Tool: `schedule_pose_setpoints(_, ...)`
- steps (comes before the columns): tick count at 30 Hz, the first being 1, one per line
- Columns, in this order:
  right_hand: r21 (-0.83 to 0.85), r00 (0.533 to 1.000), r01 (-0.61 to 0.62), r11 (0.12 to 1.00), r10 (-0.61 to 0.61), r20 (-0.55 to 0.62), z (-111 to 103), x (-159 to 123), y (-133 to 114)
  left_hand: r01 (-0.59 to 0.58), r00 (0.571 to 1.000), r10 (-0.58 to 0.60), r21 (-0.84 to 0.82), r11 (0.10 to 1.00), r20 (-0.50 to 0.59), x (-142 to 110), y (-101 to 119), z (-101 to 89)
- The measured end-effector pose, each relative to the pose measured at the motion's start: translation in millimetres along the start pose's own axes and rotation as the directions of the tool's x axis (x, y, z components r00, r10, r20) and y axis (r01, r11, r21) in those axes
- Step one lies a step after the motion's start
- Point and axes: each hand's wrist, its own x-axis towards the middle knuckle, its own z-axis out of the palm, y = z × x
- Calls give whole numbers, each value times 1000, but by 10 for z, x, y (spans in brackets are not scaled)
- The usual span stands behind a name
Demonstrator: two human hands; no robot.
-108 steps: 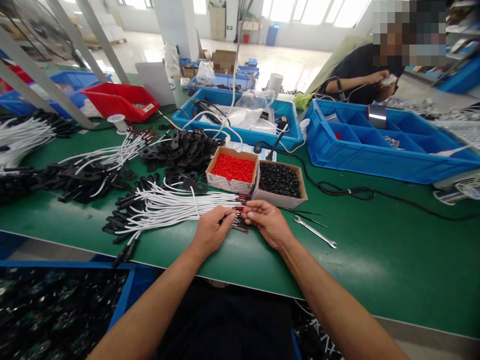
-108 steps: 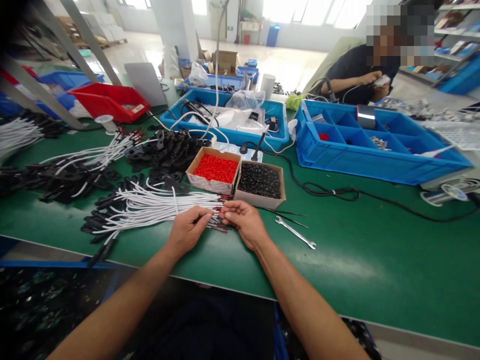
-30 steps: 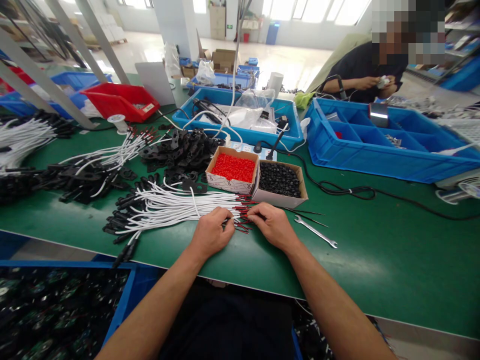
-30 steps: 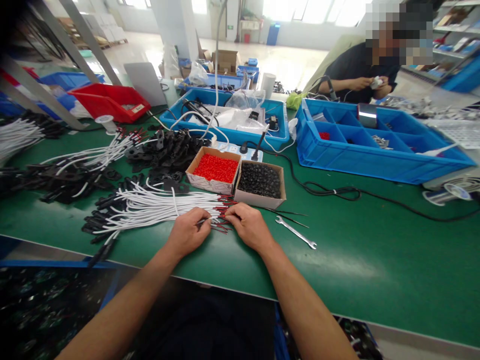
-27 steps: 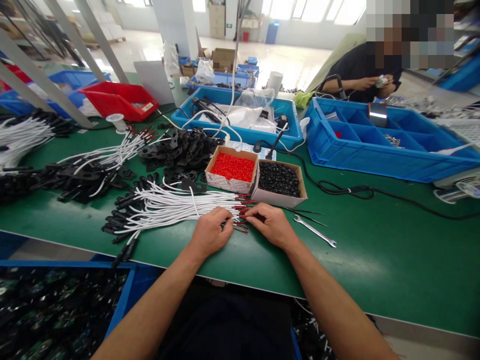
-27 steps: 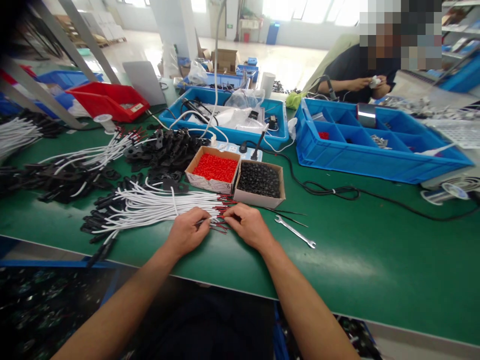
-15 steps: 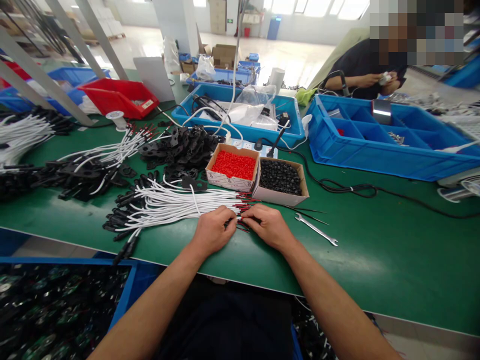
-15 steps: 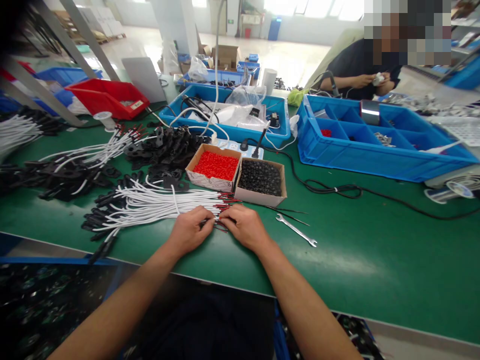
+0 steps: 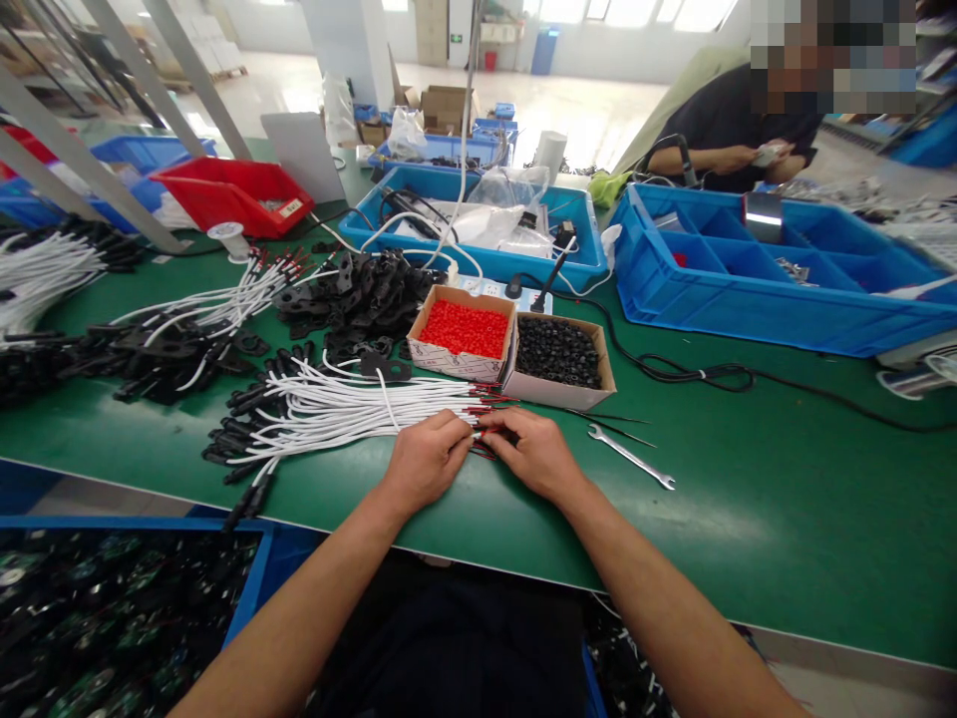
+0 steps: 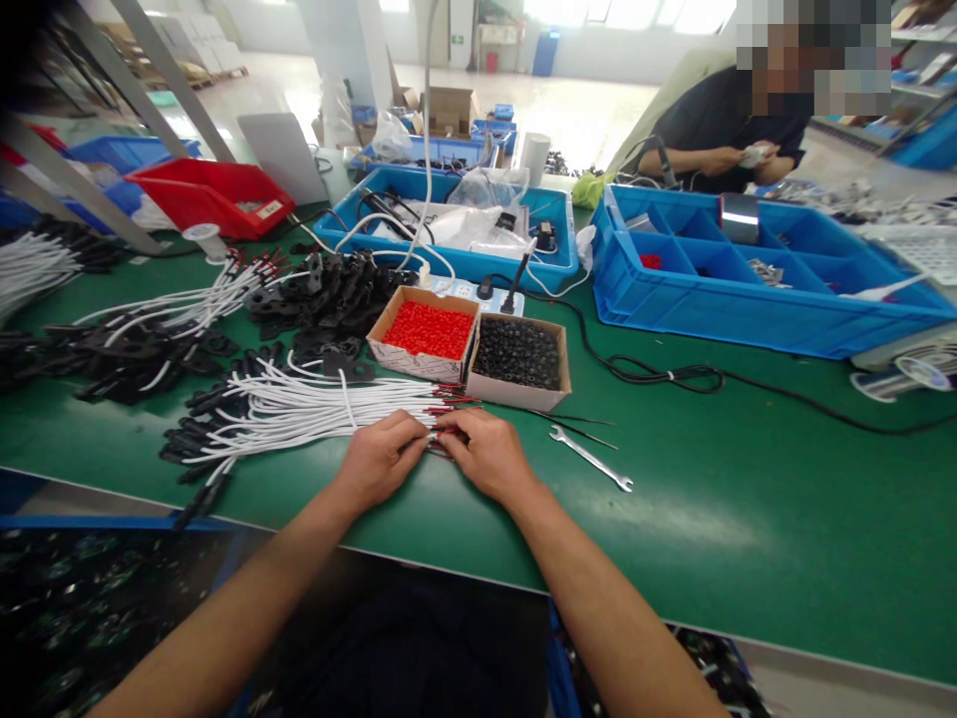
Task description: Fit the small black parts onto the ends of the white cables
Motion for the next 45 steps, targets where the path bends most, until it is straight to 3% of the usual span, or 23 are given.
schedule_pose_setpoints(8,-15,995,101,995,-101,-6,10,13,-47,-10,999,9,14,1000,51,-7,5,-23)
schedule_pose_setpoints(17,-105,991,128,986,-125,36,64,0,-79,-45,995,35,109,993,96,-2,4,-18)
schedule_pose_setpoints(26,-115,986,169,979,-167,23,97,19,-114,-56,996,47,122,991,76,-36,-25,8)
schedule_pose_setpoints(30,-81,987,150,985,-155,-52,55,17,-134,-45,999,43,82,996,34,-26,46,-39)
schedule_pose_setpoints(34,-91,959,117,989,-136,-250,-97,17,-85,-96,995,94,202,975,23,32,20,-230)
schedule_pose_setpoints(39,-73,838,31,997,-66,-541,-285,8,-46,-187,982,181,373,909,52,113,-446,-670)
schedule_pose_setpoints(42,-51,810,33,998,-57,-583,-292,9,-71,-182,983,183,327,927,28,148,-751,-885)
schedule_pose_setpoints(45,6,844,11,1000,-6,-536,-232,21,-75,-93,985,116,177,980,-129,205,-868,-1035)
